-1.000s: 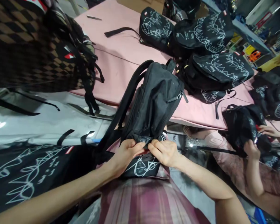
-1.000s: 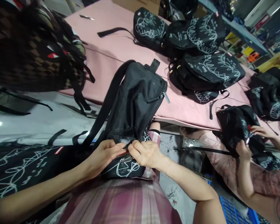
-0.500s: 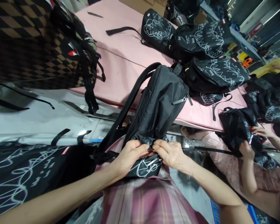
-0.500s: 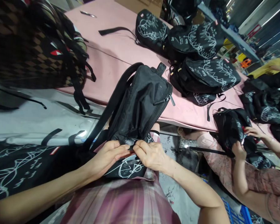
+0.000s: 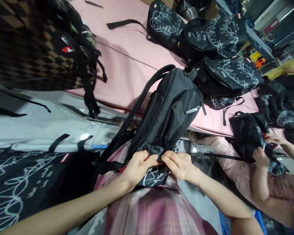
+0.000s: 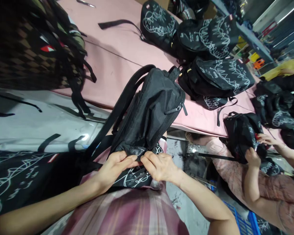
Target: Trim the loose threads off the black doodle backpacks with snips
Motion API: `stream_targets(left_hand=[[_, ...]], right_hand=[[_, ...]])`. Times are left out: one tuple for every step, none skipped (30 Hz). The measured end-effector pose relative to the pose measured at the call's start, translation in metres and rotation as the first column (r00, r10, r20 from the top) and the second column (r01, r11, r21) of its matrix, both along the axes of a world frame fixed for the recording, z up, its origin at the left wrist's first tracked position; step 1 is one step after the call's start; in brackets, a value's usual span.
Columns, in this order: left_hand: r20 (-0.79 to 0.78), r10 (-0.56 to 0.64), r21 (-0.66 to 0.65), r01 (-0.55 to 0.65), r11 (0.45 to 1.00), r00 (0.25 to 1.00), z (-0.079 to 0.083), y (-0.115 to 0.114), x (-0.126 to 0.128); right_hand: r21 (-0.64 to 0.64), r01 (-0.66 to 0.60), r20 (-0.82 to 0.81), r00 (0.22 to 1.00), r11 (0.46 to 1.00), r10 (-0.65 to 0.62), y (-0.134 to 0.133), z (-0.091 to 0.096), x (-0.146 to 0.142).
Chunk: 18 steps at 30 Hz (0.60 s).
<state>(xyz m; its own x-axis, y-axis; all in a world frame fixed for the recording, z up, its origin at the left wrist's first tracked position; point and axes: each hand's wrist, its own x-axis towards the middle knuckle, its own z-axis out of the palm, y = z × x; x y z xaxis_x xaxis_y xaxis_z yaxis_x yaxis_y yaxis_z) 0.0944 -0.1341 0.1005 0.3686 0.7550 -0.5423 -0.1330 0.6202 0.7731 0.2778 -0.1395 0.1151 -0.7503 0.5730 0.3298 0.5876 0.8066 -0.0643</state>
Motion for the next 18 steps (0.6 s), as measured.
stream_targets(left_hand=[[-0.03, -0.048, 0.055, 0.05, 0.997, 0.998, 0.002, 0.001, -0.004], [-0.065, -0.115, 0.118, 0.122, 0.985, 0.991, 0.006, 0.003, -0.009], [-0.107, -0.2, 0.193, 0.218, 0.957, 0.974, 0.011, 0.005, -0.015], [-0.167, -0.283, 0.283, 0.321, 0.904, 0.945, 0.018, 0.008, -0.022], [-0.254, -0.325, 0.391, 0.404, 0.827, 0.911, 0.025, 0.012, -0.027], [-0.365, -0.313, 0.505, 0.469, 0.725, 0.877, 0.032, 0.017, -0.032], [-0.483, -0.247, 0.606, 0.524, 0.599, 0.84, 0.039, 0.023, -0.035], [-0.581, -0.144, 0.681, 0.576, 0.452, 0.801, 0.044, 0.029, -0.035], [-0.651, -0.039, 0.715, 0.63, 0.302, 0.758, 0.047, 0.035, -0.034], [-0.7, 0.039, 0.709, 0.686, 0.164, 0.713, 0.048, 0.041, -0.031], [-0.735, 0.077, 0.677, 0.734, 0.046, 0.674, 0.048, 0.046, -0.027], [-0.761, 0.088, 0.642, 0.766, -0.045, 0.643, 0.047, 0.051, -0.024], [-0.773, 0.093, 0.619, 0.778, -0.109, 0.628, 0.044, 0.055, -0.021], [-0.776, 0.098, 0.608, 0.78, -0.146, 0.623, 0.042, 0.058, -0.018], [-0.776, 0.104, 0.604, 0.781, -0.16, 0.622, 0.04, 0.06, -0.016], [-0.776, 0.108, 0.604, 0.781, -0.156, 0.622, 0.038, 0.063, -0.014], [-0.779, 0.118, 0.604, 0.787, -0.127, 0.616, 0.036, 0.066, -0.013], [-0.776, 0.144, 0.609, 0.789, -0.081, 0.614, 0.036, 0.068, -0.011]], right_hand=[[-0.005, 0.005, -0.024, 1.0, 1.0, -0.005, 0.0, 0.0, 0.0], [-0.014, 0.015, -0.051, 0.999, 1.0, -0.015, 0.0, 0.0, 0.0], [-0.026, 0.026, -0.079, 0.997, 0.999, -0.028, -0.001, 0.0, 0.001], [-0.04, 0.034, -0.105, 0.994, 0.999, -0.038, 0.0, 0.001, 0.002], [-0.06, 0.038, -0.125, 0.991, 0.997, -0.046, 0.0, 0.002, 0.002], [-0.087, 0.033, -0.143, 0.989, 0.996, -0.046, 0.0, 0.002, 0.003], [-0.119, 0.02, -0.16, 0.986, 0.993, -0.039, 0.0, 0.003, 0.003], [-0.148, 0.001, -0.179, 0.984, 0.989, -0.027, 0.001, 0.004, 0.004], [-0.176, -0.019, -0.195, 0.981, 0.984, -0.016, 0.001, 0.004, 0.005], [-0.201, -0.033, -0.207, 0.978, 0.979, -0.009, 0.002, 0.005, 0.006], [-0.223, -0.038, -0.218, 0.976, 0.974, -0.012, 0.002, 0.005, 0.007], [-0.237, -0.034, -0.228, 0.973, 0.971, -0.022, 0.002, 0.004, 0.007], [-0.245, -0.02, -0.239, 0.97, 0.969, -0.041, 0.002, 0.004, 0.007], [-0.248, -0.004, -0.255, 0.965, 0.969, -0.062, 0.003, 0.004, 0.007], [-0.242, 0.013, -0.279, 0.957, 0.97, -0.082, 0.004, 0.004, 0.007], [-0.229, 0.027, -0.308, 0.946, 0.973, -0.099, 0.006, 0.005, 0.008], [-0.219, 0.04, -0.336, 0.935, 0.975, -0.114, 0.009, 0.006, 0.008], [-0.207, 0.064, -0.37, 0.919, 0.976, -0.138, 0.012, 0.008, 0.011]])
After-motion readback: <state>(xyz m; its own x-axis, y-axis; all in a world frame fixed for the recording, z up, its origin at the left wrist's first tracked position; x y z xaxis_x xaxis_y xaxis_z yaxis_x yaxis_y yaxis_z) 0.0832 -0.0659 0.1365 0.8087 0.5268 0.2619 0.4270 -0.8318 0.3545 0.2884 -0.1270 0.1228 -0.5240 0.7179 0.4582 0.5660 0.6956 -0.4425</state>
